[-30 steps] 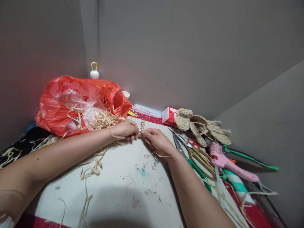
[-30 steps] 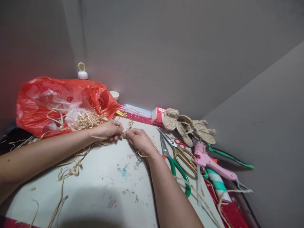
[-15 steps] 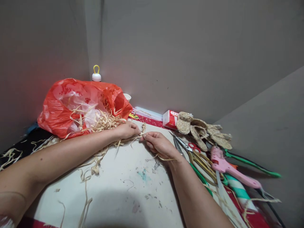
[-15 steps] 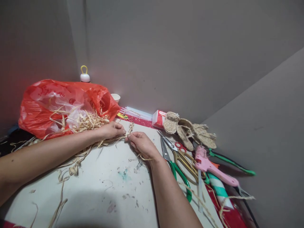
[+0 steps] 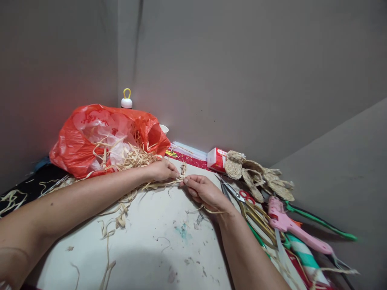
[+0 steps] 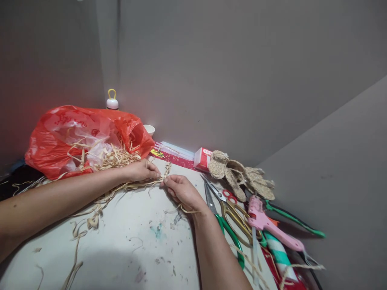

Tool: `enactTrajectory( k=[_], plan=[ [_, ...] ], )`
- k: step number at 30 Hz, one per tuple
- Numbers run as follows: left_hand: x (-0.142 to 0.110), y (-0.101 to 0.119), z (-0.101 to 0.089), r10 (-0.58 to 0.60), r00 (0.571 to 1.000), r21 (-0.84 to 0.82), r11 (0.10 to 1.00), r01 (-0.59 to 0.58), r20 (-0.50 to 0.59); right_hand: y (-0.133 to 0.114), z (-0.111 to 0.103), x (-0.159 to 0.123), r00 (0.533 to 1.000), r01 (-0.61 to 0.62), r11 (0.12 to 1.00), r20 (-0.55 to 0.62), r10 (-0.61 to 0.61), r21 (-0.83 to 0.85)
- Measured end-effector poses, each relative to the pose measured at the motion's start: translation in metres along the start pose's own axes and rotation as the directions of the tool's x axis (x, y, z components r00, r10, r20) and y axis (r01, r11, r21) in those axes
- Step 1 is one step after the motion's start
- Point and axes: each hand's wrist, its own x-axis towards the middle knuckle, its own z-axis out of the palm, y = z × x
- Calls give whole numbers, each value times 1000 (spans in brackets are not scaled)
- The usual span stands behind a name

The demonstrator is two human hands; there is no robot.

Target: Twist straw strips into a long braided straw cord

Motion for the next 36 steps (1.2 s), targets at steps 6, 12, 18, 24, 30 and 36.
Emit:
enactTrajectory(
  k=[6, 12, 18, 24, 30, 36],
  plan=[
    [8, -3, 2, 20, 984, -190, 980, -54, -178, 1, -2, -1, 1000, -10, 1000, 1, 10, 7],
    [5, -2, 7, -9, 995, -269, 963, -18, -101, 6, -5, 3, 1000, -14, 1000, 14, 14, -5],
    [2, -6, 11, 33, 999, -261, 965, -32, 0, 7, -5, 4, 1000, -13, 1000, 14, 13, 8],
    [-8, 1, 8, 31, 999, -2, 1000, -31, -14, 5, -4, 3, 1000, -7, 999, 20, 7, 39],
    [-5, -4, 2, 207, 978, 172, 963, -208, 26, 4, -3, 1, 1000, -20, 999, 19, 20, 25],
    [1, -10, 12, 126, 992, -167, 978, -123, 7, 7, -3, 3, 999, -32, 999, 16, 32, 34]
  ],
)
